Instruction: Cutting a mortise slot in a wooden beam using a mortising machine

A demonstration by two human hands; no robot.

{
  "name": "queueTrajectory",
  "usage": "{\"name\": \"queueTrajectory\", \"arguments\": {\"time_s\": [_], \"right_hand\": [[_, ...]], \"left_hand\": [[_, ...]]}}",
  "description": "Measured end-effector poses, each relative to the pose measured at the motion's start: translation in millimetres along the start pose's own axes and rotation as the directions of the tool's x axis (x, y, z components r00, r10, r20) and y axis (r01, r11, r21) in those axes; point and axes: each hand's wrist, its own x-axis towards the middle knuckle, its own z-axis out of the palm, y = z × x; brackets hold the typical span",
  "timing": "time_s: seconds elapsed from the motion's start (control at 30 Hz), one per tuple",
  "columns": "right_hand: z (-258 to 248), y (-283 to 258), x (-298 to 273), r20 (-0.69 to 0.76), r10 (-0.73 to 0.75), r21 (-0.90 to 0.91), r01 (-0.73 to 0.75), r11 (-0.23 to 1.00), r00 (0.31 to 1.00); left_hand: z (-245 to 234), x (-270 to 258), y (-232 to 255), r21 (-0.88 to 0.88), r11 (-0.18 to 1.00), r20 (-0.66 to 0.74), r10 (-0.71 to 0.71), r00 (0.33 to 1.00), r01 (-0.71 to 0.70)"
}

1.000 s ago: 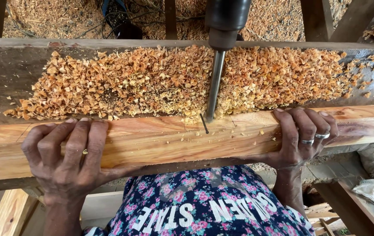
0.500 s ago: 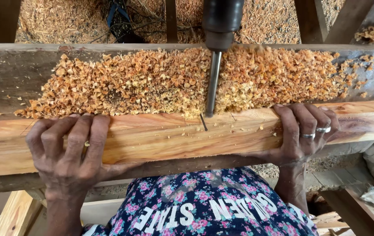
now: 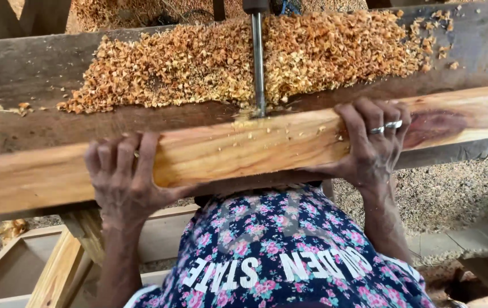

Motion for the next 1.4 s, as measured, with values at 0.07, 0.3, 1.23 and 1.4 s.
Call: {"name": "queueTrajectory", "arguments": {"time_s": [0.07,0.3,1.23,1.4], "right_hand": [[-2,-8,-19,0.009,-0.004,0.016,0.004,1.000,1.000],[4,-11,-46,-0.040,-0.044,-0.061,0.042,0.997,0.998],[-6,-15,-33,-0.049,-0.073,-0.035,0.072,0.997,0.996],[-3,-11,-27,0.031,-0.047,-0.001,0.047,0.999,0.998]], "left_hand": [[-14,-11,13,-0.054,0.999,0.033,0.009,0.999,-0.007],[-4,53,28,-0.553,0.829,-0.116,0.026,0.993,-0.087],[-27,-19,19,-0.249,0.968,0.173,0.039,0.984,0.006],[-14,-22,13,-0.031,0.998,0.152,-0.053,0.987,0.058]]}}
